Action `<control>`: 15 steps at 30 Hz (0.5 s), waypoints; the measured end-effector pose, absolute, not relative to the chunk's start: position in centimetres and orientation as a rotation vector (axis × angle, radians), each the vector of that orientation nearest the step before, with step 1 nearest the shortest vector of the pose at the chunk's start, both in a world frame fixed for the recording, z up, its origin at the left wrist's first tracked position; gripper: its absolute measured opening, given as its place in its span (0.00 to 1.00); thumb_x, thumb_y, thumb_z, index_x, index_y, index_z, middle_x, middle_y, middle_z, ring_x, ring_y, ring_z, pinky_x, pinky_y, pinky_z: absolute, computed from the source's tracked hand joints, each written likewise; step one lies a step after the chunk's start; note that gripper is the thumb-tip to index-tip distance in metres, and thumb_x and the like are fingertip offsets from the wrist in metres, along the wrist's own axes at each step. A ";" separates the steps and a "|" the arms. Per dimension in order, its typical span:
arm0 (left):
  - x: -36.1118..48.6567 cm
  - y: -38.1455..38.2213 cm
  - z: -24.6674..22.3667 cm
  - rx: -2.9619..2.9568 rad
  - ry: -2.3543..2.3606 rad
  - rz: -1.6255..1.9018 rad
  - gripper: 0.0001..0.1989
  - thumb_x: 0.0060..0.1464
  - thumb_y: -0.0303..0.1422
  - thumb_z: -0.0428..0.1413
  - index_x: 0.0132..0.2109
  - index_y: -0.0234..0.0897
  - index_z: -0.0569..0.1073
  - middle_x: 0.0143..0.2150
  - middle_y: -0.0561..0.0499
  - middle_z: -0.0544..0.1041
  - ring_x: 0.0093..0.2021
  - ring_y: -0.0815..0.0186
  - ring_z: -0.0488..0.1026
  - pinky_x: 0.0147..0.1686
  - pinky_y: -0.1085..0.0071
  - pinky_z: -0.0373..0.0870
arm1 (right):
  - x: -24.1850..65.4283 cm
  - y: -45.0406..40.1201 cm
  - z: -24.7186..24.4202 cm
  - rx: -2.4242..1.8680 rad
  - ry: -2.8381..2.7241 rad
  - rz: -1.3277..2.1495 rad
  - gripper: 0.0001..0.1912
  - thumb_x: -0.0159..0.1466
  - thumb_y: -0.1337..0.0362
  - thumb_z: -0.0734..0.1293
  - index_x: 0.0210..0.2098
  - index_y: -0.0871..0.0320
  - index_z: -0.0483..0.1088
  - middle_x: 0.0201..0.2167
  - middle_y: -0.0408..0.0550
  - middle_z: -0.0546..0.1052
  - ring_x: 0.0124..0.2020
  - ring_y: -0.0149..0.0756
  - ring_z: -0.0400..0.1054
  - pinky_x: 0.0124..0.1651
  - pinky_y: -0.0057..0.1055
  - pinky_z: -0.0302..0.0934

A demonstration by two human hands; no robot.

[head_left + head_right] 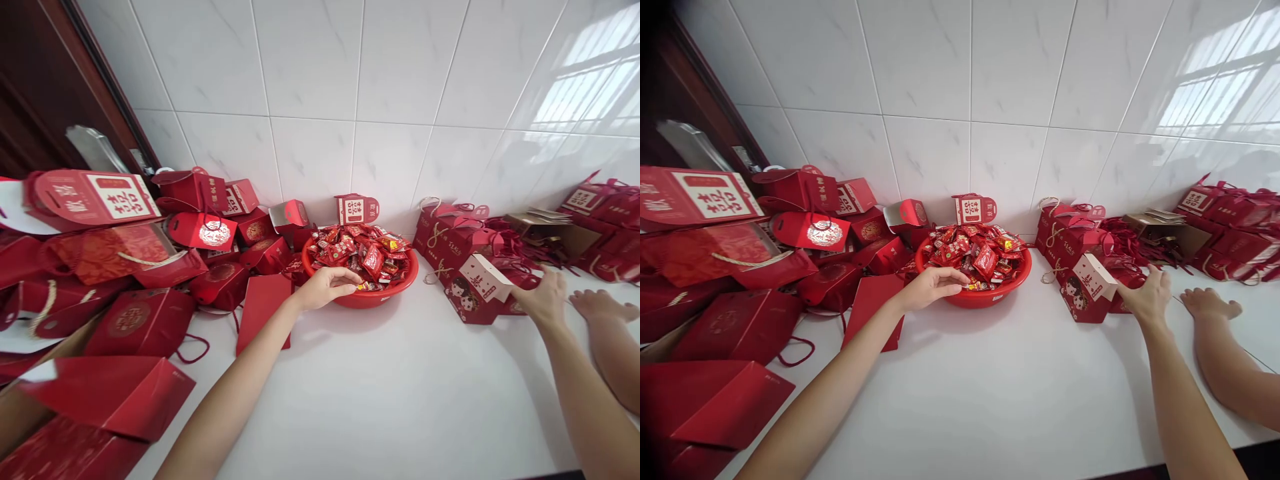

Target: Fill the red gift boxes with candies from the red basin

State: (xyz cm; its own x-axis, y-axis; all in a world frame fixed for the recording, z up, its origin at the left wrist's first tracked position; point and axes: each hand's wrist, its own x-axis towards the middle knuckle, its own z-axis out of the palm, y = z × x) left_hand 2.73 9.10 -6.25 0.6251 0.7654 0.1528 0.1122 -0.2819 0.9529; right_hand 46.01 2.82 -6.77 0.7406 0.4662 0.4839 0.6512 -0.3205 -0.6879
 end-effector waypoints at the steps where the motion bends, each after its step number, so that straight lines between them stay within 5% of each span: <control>1: 2.8 9.1 -6.3 1.768 0.710 0.754 0.18 0.50 0.41 0.66 0.44 0.35 0.79 0.48 0.43 0.82 0.52 0.55 0.78 0.56 0.58 0.71 | 45.4 2.9 -6.0 -1.933 -0.822 -0.217 0.25 0.45 0.68 0.75 0.41 0.52 0.67 0.52 0.66 0.71 0.63 0.63 0.60 0.61 0.49 0.55; 3: 2.8 9.1 -6.3 1.774 0.701 0.753 0.18 0.49 0.41 0.66 0.44 0.35 0.79 0.48 0.43 0.82 0.52 0.55 0.78 0.56 0.59 0.72 | 43.9 3.3 -4.2 -1.780 -0.776 -0.241 0.25 0.43 0.71 0.75 0.39 0.51 0.66 0.53 0.65 0.72 0.63 0.61 0.62 0.63 0.49 0.54; 9: 0.5 9.7 -4.3 1.852 0.792 0.816 0.20 0.51 0.43 0.64 0.46 0.34 0.79 0.48 0.42 0.82 0.49 0.56 0.79 0.54 0.58 0.73 | 36.8 3.3 0.8 -1.039 -0.917 -0.244 0.18 0.42 0.68 0.73 0.34 0.52 0.71 0.37 0.52 0.79 0.40 0.50 0.77 0.47 0.50 0.68; 12: -3.2 10.8 -3.1 1.949 1.112 1.102 0.18 0.51 0.40 0.61 0.47 0.36 0.79 0.51 0.43 0.81 0.51 0.56 0.78 0.56 0.57 0.72 | 32.4 1.9 2.4 -0.832 -1.094 -0.246 0.11 0.50 0.65 0.73 0.34 0.55 0.76 0.38 0.51 0.80 0.33 0.41 0.76 0.41 0.44 0.71; 15: -7.4 12.0 -3.1 2.130 1.722 1.188 0.09 0.48 0.32 0.59 0.37 0.39 0.81 0.49 0.44 0.81 0.55 0.53 0.74 0.60 0.57 0.68 | 28.6 0.5 3.4 -0.740 -1.187 -0.155 0.09 0.54 0.67 0.74 0.36 0.55 0.79 0.38 0.49 0.81 0.35 0.38 0.76 0.39 0.40 0.72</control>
State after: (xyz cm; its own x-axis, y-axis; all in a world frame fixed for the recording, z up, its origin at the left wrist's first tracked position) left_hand -7.39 12.05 -3.06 0.0239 0.8799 0.4746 0.7563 -0.3264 0.5670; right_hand 28.64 0.49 3.37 0.3942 0.2631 0.8806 0.4799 0.7582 -0.4414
